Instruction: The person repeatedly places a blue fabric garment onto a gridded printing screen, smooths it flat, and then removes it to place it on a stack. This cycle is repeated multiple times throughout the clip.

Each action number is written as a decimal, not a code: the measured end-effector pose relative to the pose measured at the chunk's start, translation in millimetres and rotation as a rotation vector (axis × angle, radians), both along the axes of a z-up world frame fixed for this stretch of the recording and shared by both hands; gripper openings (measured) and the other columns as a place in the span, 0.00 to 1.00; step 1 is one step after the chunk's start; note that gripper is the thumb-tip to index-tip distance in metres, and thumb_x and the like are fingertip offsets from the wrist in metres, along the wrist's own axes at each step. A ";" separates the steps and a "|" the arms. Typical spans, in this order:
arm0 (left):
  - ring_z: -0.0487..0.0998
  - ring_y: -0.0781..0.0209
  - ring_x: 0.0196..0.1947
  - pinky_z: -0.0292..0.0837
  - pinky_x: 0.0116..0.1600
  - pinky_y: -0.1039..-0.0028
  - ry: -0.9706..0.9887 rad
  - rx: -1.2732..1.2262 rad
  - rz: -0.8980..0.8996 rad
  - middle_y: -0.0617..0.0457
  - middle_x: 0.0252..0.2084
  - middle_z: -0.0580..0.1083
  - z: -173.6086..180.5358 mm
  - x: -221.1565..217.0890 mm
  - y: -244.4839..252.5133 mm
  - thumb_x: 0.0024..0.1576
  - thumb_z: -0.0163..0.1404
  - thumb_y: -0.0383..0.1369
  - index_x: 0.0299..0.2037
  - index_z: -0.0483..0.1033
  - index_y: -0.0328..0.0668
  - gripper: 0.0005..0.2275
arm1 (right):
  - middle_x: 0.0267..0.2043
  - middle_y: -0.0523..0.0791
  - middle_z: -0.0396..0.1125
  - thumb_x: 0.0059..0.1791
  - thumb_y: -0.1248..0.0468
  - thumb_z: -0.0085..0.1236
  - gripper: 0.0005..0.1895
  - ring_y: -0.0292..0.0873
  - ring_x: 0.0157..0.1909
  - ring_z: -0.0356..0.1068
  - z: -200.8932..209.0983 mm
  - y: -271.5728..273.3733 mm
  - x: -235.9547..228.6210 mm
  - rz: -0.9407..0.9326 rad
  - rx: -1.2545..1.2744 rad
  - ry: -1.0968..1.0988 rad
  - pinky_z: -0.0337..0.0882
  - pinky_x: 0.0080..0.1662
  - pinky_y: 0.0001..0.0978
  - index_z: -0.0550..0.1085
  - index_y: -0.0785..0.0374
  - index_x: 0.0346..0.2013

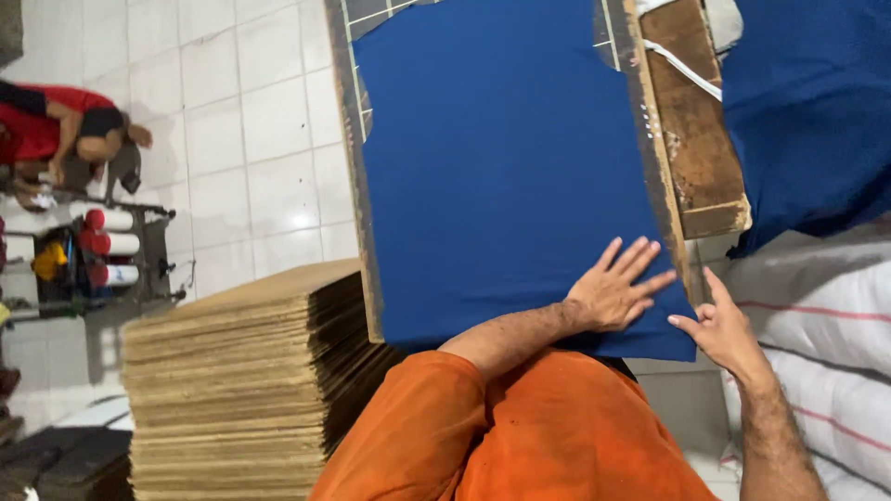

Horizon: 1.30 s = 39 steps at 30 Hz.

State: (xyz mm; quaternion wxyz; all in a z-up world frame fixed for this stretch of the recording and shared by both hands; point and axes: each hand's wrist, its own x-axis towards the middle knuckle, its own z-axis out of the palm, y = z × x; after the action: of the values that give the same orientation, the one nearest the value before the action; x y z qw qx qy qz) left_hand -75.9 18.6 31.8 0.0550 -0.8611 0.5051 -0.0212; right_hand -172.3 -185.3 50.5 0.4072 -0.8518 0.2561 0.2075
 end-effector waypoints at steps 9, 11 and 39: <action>0.50 0.50 0.80 0.42 0.81 0.50 0.486 -0.296 -0.338 0.49 0.78 0.52 -35.5 -13.6 17.7 0.68 0.26 0.54 0.76 0.51 0.68 0.25 | 0.34 0.50 0.78 0.45 0.49 0.66 0.47 0.50 0.43 0.74 -3.9 -48.5 -3.7 0.122 -0.230 0.165 0.68 0.50 0.40 0.60 0.51 0.77; 0.58 0.50 0.79 0.48 0.80 0.51 0.757 -0.453 -0.302 0.51 0.77 0.61 -22.8 -0.4 33.6 0.70 0.25 0.54 0.77 0.46 0.61 0.26 | 0.39 0.50 0.81 0.46 0.45 0.62 0.43 0.53 0.53 0.76 -5.0 -55.7 5.0 0.163 -0.342 0.089 0.67 0.57 0.42 0.65 0.52 0.75; 0.81 0.42 0.53 0.77 0.58 0.54 0.890 -0.900 1.882 0.40 0.58 0.76 -147.7 -427.8 377.1 0.62 0.48 0.40 0.74 0.58 0.57 0.28 | 0.33 0.43 0.78 0.54 0.49 0.58 0.17 0.49 0.41 0.77 26.9 397.5 79.0 1.074 0.020 -0.311 0.74 0.47 0.45 0.79 0.44 0.56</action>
State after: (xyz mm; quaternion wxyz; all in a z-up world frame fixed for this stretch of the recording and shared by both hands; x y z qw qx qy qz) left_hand -503.7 395.6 -115.9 -0.4498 -0.7713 -0.4219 0.1571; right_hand -93.4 212.3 77.4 0.2851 -0.8793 -0.2790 0.2602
